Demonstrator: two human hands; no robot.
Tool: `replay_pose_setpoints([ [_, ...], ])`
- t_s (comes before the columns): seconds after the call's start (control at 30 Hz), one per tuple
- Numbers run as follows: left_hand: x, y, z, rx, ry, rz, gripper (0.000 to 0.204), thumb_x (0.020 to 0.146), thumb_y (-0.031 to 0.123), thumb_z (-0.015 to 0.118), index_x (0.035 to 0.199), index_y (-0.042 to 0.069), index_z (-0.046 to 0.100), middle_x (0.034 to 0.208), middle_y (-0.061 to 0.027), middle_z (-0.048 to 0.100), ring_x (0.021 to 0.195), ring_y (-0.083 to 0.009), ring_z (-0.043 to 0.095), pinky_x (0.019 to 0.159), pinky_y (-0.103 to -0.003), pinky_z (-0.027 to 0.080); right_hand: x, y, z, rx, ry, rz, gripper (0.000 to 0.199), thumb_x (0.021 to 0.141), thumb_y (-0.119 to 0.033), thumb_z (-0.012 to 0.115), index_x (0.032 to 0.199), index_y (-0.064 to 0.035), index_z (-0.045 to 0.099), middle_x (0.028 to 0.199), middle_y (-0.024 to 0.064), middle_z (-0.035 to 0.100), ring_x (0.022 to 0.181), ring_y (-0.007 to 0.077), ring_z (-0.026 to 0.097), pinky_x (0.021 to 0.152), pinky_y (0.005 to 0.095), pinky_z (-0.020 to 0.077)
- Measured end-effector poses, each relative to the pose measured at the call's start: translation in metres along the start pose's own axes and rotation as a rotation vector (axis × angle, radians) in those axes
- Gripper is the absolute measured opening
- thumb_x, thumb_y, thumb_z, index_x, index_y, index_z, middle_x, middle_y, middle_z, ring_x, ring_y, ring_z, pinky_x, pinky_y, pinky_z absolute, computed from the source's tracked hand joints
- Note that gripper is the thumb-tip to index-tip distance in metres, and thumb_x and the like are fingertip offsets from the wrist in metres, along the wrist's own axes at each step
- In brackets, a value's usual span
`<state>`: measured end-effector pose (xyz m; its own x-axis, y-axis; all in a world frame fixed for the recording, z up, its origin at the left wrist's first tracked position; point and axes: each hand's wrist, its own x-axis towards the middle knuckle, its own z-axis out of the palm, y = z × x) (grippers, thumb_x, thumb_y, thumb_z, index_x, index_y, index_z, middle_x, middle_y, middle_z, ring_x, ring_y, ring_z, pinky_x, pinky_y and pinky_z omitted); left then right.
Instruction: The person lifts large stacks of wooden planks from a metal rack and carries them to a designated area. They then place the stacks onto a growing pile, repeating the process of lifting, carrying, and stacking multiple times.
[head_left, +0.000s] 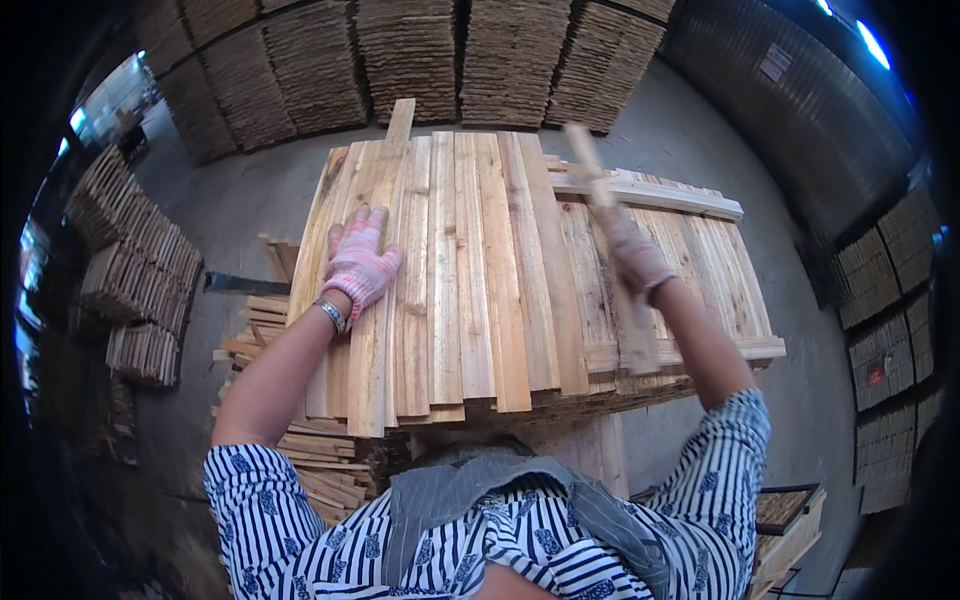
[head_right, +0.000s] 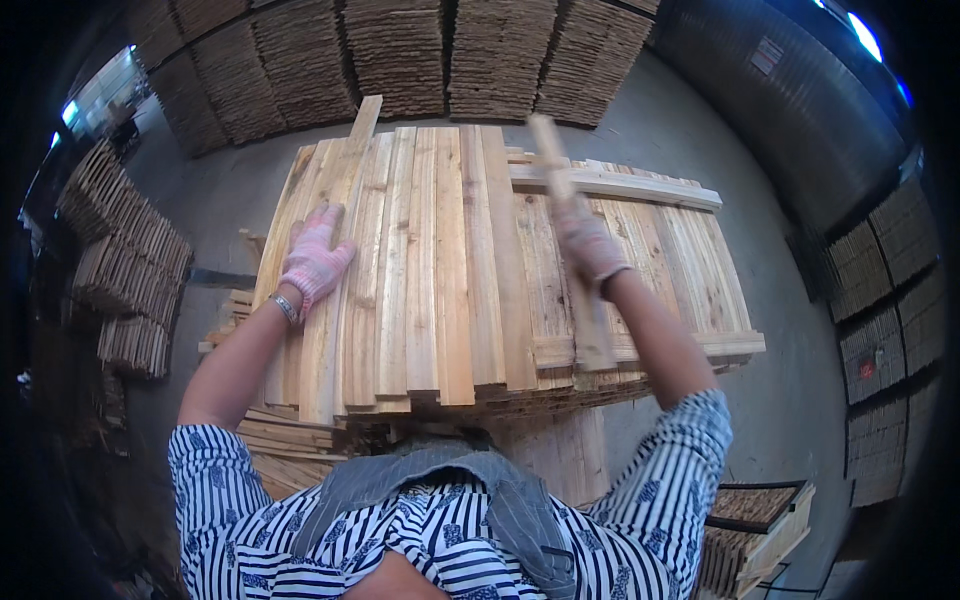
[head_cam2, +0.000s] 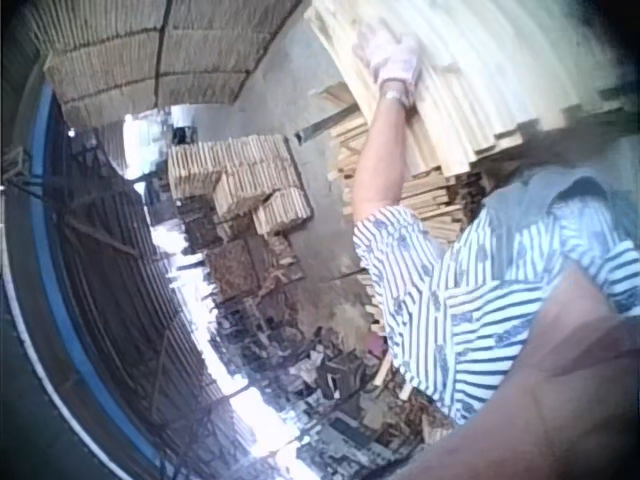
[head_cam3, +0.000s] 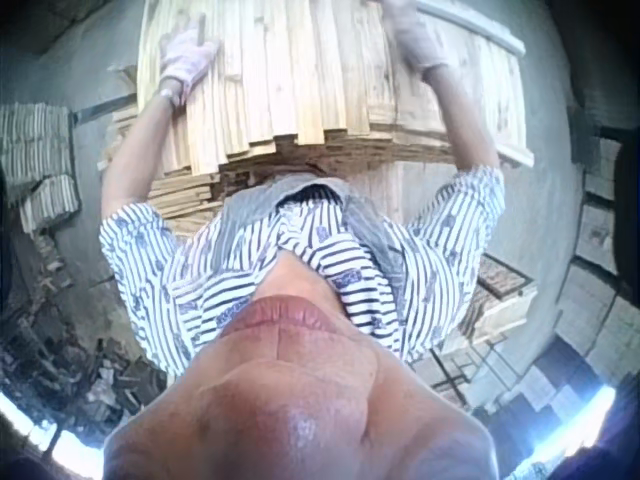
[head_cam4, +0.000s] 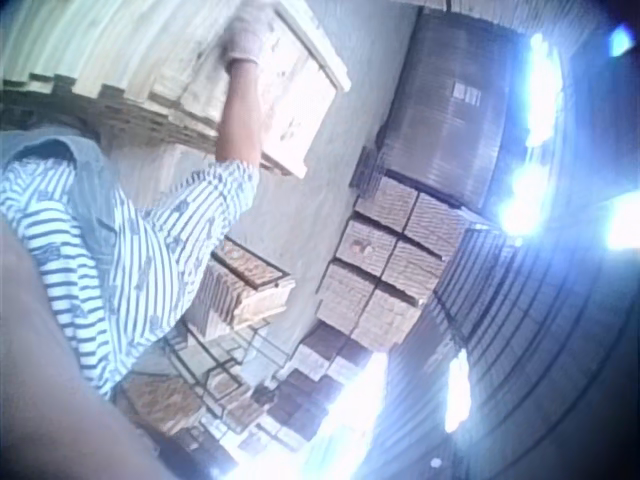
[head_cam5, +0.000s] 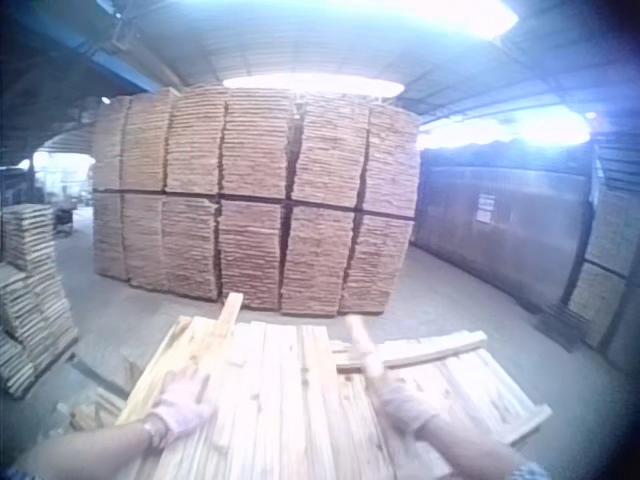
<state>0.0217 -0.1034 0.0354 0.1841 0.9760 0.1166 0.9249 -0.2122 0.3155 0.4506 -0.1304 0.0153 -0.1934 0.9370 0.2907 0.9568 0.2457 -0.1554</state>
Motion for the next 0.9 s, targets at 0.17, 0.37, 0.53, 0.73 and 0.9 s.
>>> replay_pose_setpoints([
  [0.17, 0.001, -0.008, 0.003, 0.023, 0.063, 0.011, 0.067, 0.086, 0.038, 0.057, 0.144, 0.008, 0.044, 0.15, -0.0211, 0.039, 0.141, -0.0355, 0.034, 0.119, -0.046, 0.018, 0.02, -0.079, 0.039, 0.107, -0.191, 0.313, 0.048, 0.105, -0.031, 0.032, 0.142, -0.0036, 0.042, 0.143, 0.0346, 0.043, 0.129, 0.0471, 0.047, 0.106, 0.0491, 0.0412],
  [0.37, -0.006, -0.001, -0.012, 0.018, -0.041, -0.012, 0.061, 0.087, 0.04, 0.054, 0.138, 0.007, 0.047, 0.146, -0.0203, 0.044, 0.139, -0.0345, 0.038, 0.117, -0.049, 0.019, 0.016, -0.097, 0.018, 0.329, -0.135, 0.465, 0.076, 0.099, -0.049, 0.044, 0.147, 0.0082, 0.035, 0.148, 0.0342, 0.04, 0.139, 0.0432, 0.039, 0.115, 0.0407, 0.031],
  [0.53, -0.002, -0.006, -0.006, -0.195, 0.061, -0.016, 0.062, 0.091, 0.043, 0.051, 0.141, 0.006, 0.047, 0.143, -0.0194, 0.048, 0.138, -0.0318, 0.04, 0.117, -0.048, 0.019, 0.015, -0.079, 0.023, 0.426, -0.064, 0.385, 0.074, 0.1, -0.046, 0.044, 0.147, 0.0099, 0.035, 0.149, 0.0309, 0.041, 0.137, 0.0379, 0.043, 0.114, 0.0375, 0.032],
  [0.73, -0.059, -0.032, -0.021, -0.84, -0.046, -0.074, 0.071, 0.091, 0.05, 0.057, 0.143, 0.004, 0.047, 0.144, -0.02, 0.052, 0.133, -0.0342, 0.048, 0.112, -0.042, 0.036, 0.003, -0.094, 0.023, 0.572, -0.096, 0.336, 0.07, 0.104, -0.047, 0.038, 0.148, 0.0075, 0.035, 0.149, 0.0245, 0.043, 0.135, 0.0339, 0.045, 0.113, 0.0381, 0.0338],
  [0.9, -0.231, -0.045, -0.058, -1.434, -0.043, 0.016, 0.081, 0.092, 0.051, 0.062, 0.149, -0.001, 0.038, 0.145, -0.0231, 0.049, 0.14, -0.0295, 0.041, 0.119, -0.041, 0.031, 0.032, -0.077, 0.016, 0.59, -0.123, 0.005, 0.065, 0.103, -0.045, 0.044, 0.152, -0.0032, 0.031, 0.149, 0.0204, 0.045, 0.124, 0.0314, 0.054, 0.105, 0.0358, 0.044],
])
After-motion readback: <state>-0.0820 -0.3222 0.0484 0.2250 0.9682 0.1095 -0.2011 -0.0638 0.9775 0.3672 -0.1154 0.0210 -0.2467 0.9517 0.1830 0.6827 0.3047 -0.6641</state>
